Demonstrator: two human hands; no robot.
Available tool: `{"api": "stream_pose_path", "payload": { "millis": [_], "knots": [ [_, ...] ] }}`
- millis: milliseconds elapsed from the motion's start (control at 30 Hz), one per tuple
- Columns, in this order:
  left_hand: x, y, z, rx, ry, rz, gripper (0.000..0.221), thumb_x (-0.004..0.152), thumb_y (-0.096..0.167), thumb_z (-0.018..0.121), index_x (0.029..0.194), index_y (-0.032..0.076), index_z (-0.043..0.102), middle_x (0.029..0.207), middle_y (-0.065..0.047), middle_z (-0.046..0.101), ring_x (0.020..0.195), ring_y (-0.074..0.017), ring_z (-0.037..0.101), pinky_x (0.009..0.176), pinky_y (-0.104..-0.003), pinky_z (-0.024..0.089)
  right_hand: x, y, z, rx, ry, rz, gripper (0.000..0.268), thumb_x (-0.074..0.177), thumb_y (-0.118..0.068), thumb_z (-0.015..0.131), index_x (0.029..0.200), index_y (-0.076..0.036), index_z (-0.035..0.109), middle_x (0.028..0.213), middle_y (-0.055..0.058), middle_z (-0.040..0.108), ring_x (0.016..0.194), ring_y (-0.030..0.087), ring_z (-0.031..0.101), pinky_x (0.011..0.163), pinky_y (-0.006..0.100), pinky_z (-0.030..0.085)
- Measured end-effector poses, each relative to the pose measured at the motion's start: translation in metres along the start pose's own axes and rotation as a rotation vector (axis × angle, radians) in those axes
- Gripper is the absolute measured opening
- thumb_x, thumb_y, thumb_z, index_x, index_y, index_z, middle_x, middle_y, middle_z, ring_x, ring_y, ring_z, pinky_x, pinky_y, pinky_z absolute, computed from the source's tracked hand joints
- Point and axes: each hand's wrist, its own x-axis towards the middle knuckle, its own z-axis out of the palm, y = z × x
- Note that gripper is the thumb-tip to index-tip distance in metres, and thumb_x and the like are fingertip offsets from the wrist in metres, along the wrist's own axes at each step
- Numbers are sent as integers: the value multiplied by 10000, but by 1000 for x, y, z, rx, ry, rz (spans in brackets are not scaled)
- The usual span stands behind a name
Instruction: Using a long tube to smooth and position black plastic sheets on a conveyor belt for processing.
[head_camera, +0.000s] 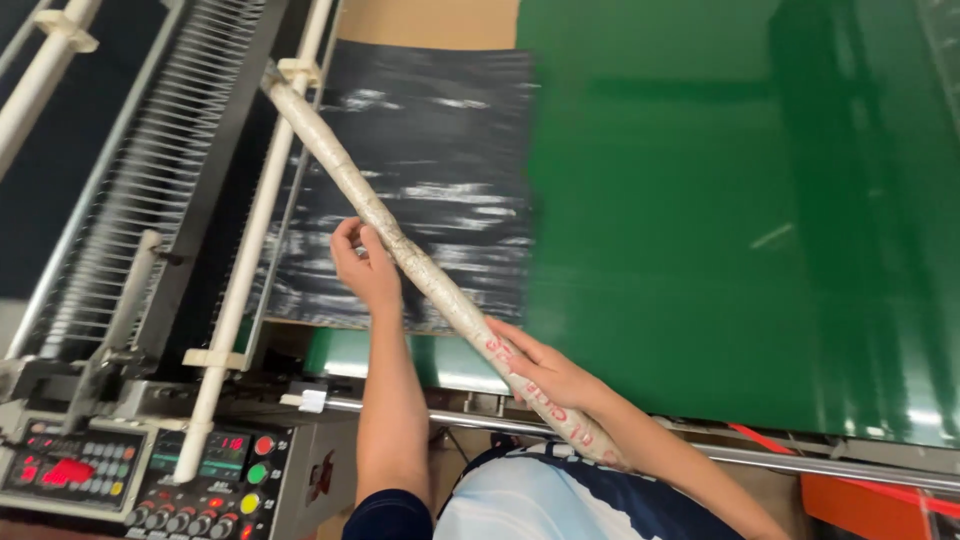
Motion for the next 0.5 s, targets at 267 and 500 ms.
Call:
{"api": "stream_pose_path", "payload": {
  "millis": [267, 500],
  "knots": [
    [-39, 9, 36, 442, -527, 250, 299, 1019, 273, 598, 1235, 66, 609, 1118, -101, 647, 1114, -295, 602, 871, -482, 539, -65, 28, -116, -160, 500, 179, 545, 989, -136, 475, 1523, -235, 425, 1487, 196, 474, 783, 360, 713, 465, 398, 633],
    [-79, -13, 70, 767, -1006, 371, 628, 976, 516, 523, 1492, 178, 407, 1581, -57, 378, 1514, -326, 221, 1111, -724, 279, -216, 14, -225, -218, 1095, 288, 535, 1028, -51, 401, 1555, -140, 372, 1531, 251, 389, 1051, 437, 609, 586, 515, 602]
  ]
}}
